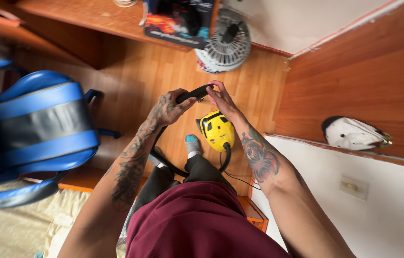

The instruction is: The person assembles a vacuum cleaner by connecting the hose to the main unit and attaching different nozzle attachments to the wand.

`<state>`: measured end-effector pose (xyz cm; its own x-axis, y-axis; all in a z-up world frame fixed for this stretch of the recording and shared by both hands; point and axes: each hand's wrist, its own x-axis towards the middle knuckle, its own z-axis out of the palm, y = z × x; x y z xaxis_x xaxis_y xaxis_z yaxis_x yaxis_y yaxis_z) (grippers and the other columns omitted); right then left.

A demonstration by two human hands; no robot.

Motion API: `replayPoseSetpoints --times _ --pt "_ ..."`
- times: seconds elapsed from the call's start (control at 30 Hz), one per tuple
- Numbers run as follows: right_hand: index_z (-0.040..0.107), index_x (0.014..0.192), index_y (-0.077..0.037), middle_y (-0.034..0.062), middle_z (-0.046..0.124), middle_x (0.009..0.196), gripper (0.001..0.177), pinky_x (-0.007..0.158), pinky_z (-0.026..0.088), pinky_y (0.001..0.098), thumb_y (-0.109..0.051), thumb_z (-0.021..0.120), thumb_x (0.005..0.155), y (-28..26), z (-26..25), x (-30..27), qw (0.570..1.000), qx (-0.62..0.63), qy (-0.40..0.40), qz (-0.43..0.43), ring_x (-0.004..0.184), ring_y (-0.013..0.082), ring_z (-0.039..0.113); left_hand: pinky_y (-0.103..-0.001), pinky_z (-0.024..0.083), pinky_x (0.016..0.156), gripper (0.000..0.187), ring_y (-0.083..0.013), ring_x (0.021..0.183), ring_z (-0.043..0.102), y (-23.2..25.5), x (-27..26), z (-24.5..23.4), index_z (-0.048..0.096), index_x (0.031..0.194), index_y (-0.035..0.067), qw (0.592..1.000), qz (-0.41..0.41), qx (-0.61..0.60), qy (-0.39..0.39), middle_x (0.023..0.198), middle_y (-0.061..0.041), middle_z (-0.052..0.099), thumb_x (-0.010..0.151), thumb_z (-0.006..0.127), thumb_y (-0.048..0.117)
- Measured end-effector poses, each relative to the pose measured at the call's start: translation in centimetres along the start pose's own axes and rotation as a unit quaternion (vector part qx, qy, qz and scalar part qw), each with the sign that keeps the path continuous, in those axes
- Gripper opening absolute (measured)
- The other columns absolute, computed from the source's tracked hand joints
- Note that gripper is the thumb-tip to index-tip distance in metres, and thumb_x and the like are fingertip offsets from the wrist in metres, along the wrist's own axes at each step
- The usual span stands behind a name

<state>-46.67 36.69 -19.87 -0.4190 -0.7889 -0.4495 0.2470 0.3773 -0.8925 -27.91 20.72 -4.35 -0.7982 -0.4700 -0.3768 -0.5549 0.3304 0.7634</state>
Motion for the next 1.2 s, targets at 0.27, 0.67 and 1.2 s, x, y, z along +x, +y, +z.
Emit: replayPoseSetpoints --times 0.27,0.67,1.2 --pt "0.043 0.14 -0.018 0.0074 0.069 0.113 0.062 0.095 0.051 0.0354 -0.056 0.064 0.095 -1.1 17.8 3.7 0.995 -0.016 -0.09 -0.027 0.106 0.0154 0.062 -0.039 0.053 0.066 0.051 -0.0233 0.067 0.069 -8.5 -11.0 -10.7 0.072 0.116 0.005 0.991 -0.08 -0.049 0.091 0.071 -0.011 0.068 0.091 0.068 0.049" --pt "0.05 0.138 -0.009 0.0091 0.063 0.125 0.062 0.101 0.05 0.031 -0.052 0.069 0.097 -0.5 44.2 4.3 0.958 -0.018 -0.25 -0.14 0.12 0.0168 0.06 -0.032 0.045 0.05 0.036 -0.0159 0.052 0.056 -21.7 -28.3 -18.8 0.069 0.119 0.005 0.948 -0.123 -0.094 0.28 0.066 -0.009 0.06 0.098 0.07 0.034" --pt "0.047 0.145 -0.02 0.0081 0.057 0.118 0.067 0.106 0.048 0.0421 -0.064 0.061 0.097 -0.7 31.2 1.5 0.981 -0.05 -0.188 -0.003 0.115 0.0214 0.054 -0.035 0.047 0.047 0.048 -0.0182 0.045 0.06 -14.4 -22.1 -15.1 0.07 0.114 0.003 0.965 -0.156 -0.145 0.155 0.06 -0.01 0.062 0.09 0.065 0.044"
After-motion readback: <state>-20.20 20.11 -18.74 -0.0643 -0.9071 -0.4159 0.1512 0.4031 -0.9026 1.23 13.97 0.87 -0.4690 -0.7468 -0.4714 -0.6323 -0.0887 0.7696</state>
